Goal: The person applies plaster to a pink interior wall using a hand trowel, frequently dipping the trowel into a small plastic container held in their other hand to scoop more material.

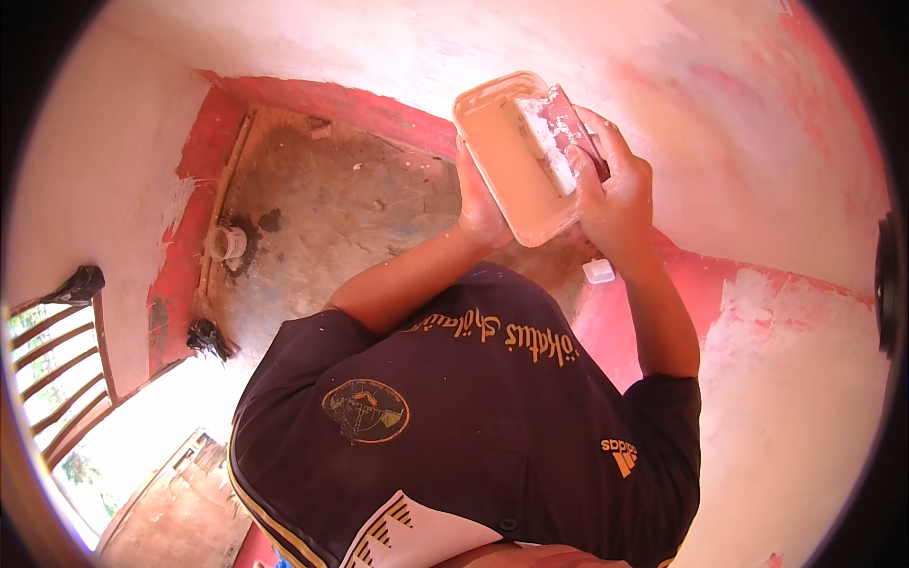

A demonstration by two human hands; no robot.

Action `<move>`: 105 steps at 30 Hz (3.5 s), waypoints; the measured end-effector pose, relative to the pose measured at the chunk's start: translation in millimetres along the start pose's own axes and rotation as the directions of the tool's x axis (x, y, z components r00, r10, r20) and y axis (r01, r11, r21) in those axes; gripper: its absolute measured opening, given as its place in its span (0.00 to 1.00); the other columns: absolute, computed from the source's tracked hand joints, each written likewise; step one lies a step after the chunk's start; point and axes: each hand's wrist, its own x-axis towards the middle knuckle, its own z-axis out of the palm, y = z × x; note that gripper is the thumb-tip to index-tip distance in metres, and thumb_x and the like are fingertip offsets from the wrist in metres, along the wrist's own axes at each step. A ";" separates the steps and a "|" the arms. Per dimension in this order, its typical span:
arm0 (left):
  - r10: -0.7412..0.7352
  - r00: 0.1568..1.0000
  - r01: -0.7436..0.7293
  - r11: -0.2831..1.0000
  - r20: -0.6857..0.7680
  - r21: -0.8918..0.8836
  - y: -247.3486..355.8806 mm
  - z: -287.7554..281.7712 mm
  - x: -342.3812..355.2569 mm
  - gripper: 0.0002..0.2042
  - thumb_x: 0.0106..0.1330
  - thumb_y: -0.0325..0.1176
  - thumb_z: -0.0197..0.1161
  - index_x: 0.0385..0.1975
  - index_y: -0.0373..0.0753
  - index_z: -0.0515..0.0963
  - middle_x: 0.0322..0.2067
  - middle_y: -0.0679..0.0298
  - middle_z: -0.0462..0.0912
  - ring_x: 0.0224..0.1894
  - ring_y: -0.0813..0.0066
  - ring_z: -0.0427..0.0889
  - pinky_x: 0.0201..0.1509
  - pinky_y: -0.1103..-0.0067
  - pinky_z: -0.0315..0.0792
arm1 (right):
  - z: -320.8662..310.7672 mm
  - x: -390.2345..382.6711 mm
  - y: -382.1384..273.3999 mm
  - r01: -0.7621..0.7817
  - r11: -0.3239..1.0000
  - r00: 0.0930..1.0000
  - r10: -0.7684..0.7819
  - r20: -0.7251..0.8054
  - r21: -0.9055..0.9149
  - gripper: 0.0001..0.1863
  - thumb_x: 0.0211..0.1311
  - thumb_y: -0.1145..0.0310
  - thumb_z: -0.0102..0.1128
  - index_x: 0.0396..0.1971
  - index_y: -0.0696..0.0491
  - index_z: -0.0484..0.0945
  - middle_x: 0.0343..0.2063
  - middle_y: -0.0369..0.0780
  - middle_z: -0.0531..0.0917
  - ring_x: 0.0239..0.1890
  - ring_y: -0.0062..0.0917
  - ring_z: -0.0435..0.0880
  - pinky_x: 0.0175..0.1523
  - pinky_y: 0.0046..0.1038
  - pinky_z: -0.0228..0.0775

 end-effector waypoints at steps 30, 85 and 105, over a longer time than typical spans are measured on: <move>-0.081 0.996 0.081 0.997 0.039 0.001 -7.7 -3.4 -5.9 0.43 0.70 0.74 0.31 0.71 0.42 0.59 0.65 0.57 0.71 0.65 0.60 0.74 0.69 0.61 0.69 | -14.4 -18.0 0.7 -0.270 0.900 0.961 0.274 0.038 0.341 0.22 0.66 0.83 0.56 0.60 0.62 0.74 0.43 0.42 0.87 0.42 0.17 0.83 0.50 0.21 0.75; -0.080 0.997 0.079 0.995 -0.006 -0.065 -14.0 -1.2 -119.6 0.45 0.68 0.75 0.28 0.67 0.39 0.65 0.58 0.55 0.77 0.58 0.60 0.79 0.62 0.63 0.75 | 21.5 -140.6 -21.2 -0.275 0.873 0.958 0.285 0.035 0.403 0.20 0.65 0.84 0.55 0.57 0.64 0.73 0.41 0.45 0.87 0.43 0.19 0.85 0.49 0.21 0.76; -0.279 0.959 0.268 0.948 -0.047 -0.173 -271.9 125.7 -95.7 0.44 0.68 0.75 0.35 0.71 0.45 0.62 0.65 0.59 0.72 0.64 0.57 0.74 0.67 0.56 0.71 | -272.7 -197.8 111.0 -0.350 0.585 0.830 0.556 -0.047 0.732 0.21 0.67 0.80 0.58 0.59 0.63 0.70 0.46 0.46 0.85 0.45 0.26 0.86 0.49 0.29 0.81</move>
